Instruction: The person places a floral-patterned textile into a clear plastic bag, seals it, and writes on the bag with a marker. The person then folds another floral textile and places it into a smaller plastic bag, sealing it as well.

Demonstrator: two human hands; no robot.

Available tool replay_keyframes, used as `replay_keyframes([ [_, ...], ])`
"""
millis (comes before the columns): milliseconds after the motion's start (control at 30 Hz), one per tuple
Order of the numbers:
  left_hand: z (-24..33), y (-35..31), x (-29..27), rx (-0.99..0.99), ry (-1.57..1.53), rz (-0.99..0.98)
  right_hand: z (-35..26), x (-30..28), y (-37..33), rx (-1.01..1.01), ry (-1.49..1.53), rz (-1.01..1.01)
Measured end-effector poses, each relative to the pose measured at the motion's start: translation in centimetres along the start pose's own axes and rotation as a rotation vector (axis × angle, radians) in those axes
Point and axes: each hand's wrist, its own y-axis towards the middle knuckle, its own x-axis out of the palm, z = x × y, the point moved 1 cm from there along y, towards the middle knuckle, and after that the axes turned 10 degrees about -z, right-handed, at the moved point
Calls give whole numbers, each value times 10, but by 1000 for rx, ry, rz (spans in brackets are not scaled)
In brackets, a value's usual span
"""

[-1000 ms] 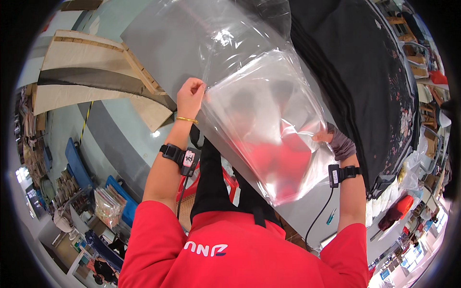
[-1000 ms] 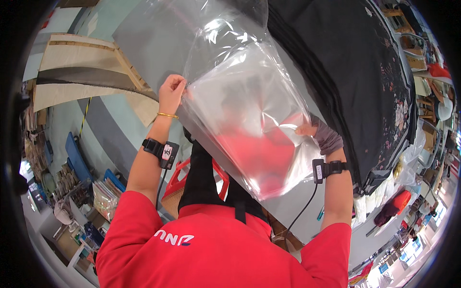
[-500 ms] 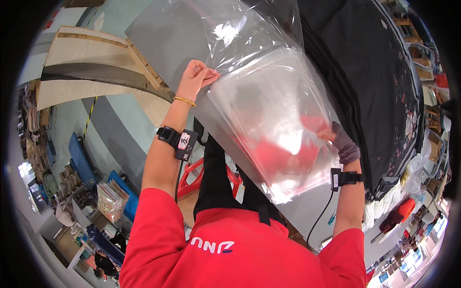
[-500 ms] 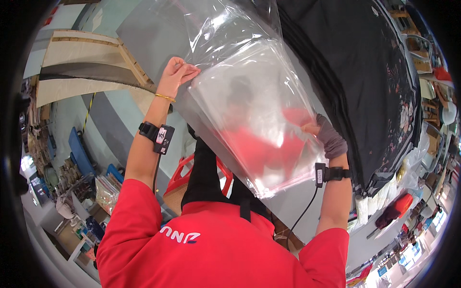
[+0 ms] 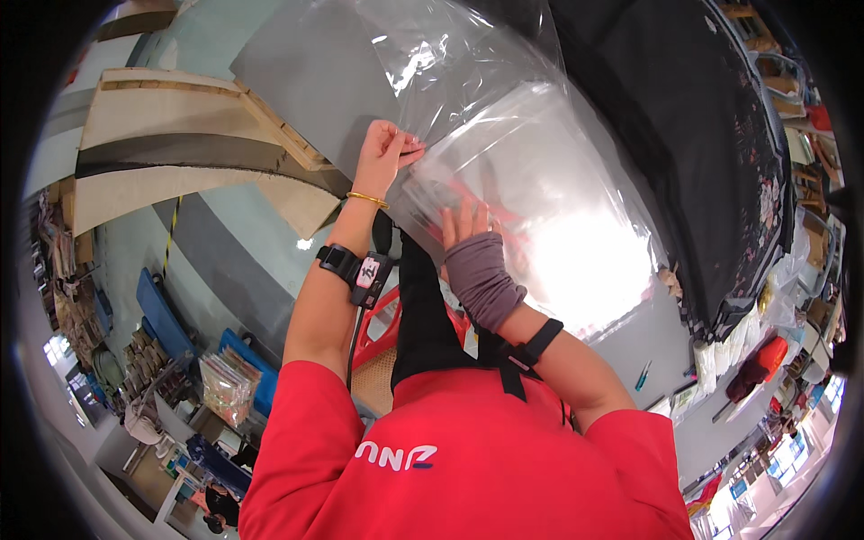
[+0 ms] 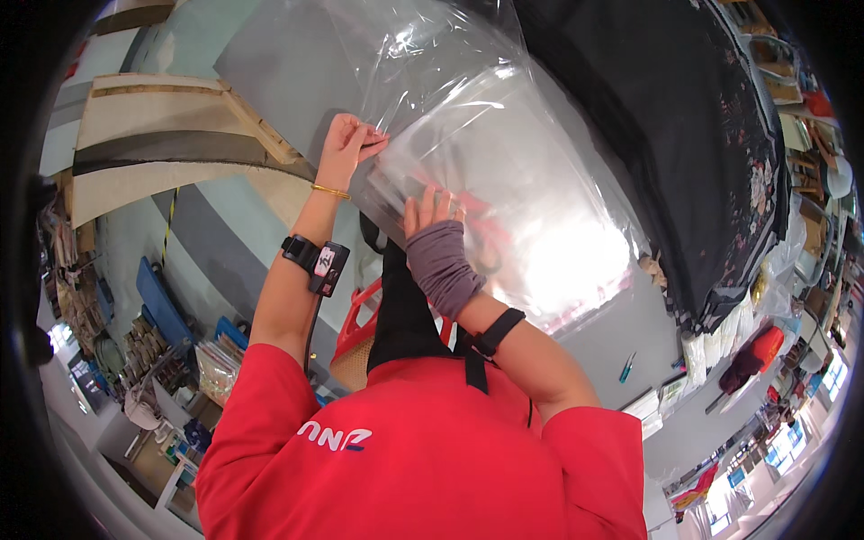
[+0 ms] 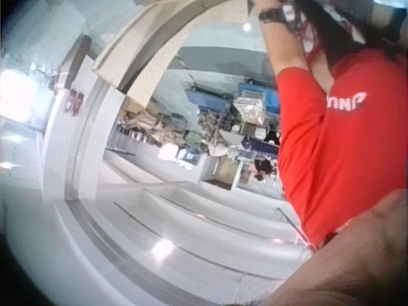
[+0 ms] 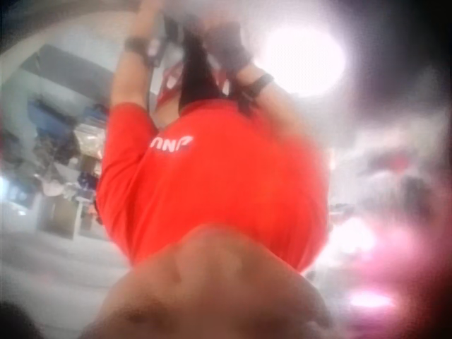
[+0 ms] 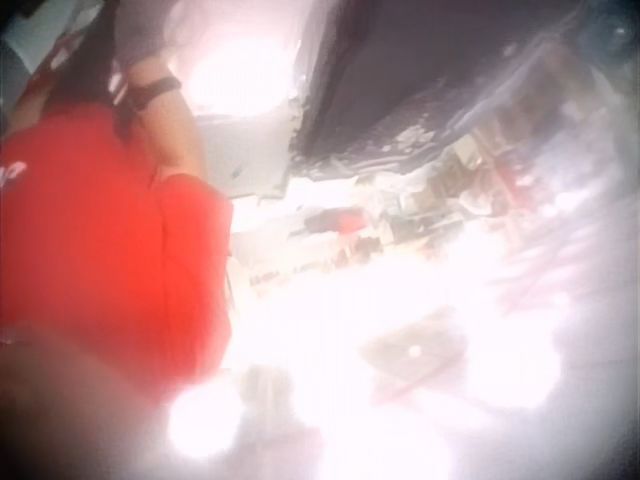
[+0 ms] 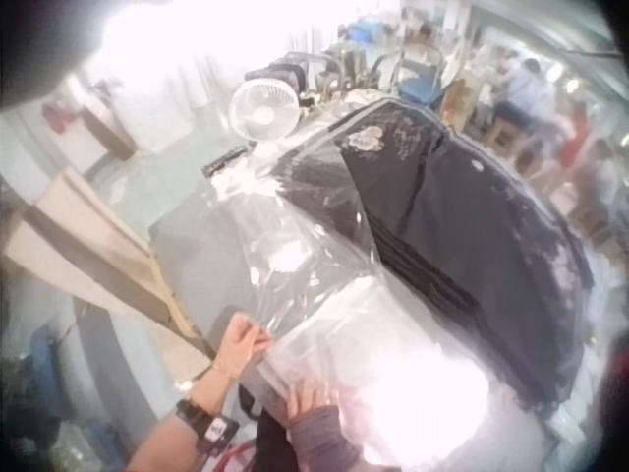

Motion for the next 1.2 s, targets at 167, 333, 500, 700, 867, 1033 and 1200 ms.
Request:
replay_keyframes([
  [167,-2,-3,-6,-31,41,-10,5,-9,26,49,-59,-44],
  [333,-4,0,-8,-42,47,-36,10,-16,53,33,-4,4],
  [500,-8,1,-7,-32,-22,-53,3,-13,60,94,-271,-98],
  [700,-3,0,2,-36,4,-57,38,-50,53,97,267,211],
  [867,1,-4,22,19,76,-11,62,-72,47,134,647,268],
  [1033,2,-23,45,124,476,203,36,-62,66,86,220,154],
  [1200,2,-45,74,322,780,302,28,-57,89,211,231,73],
])
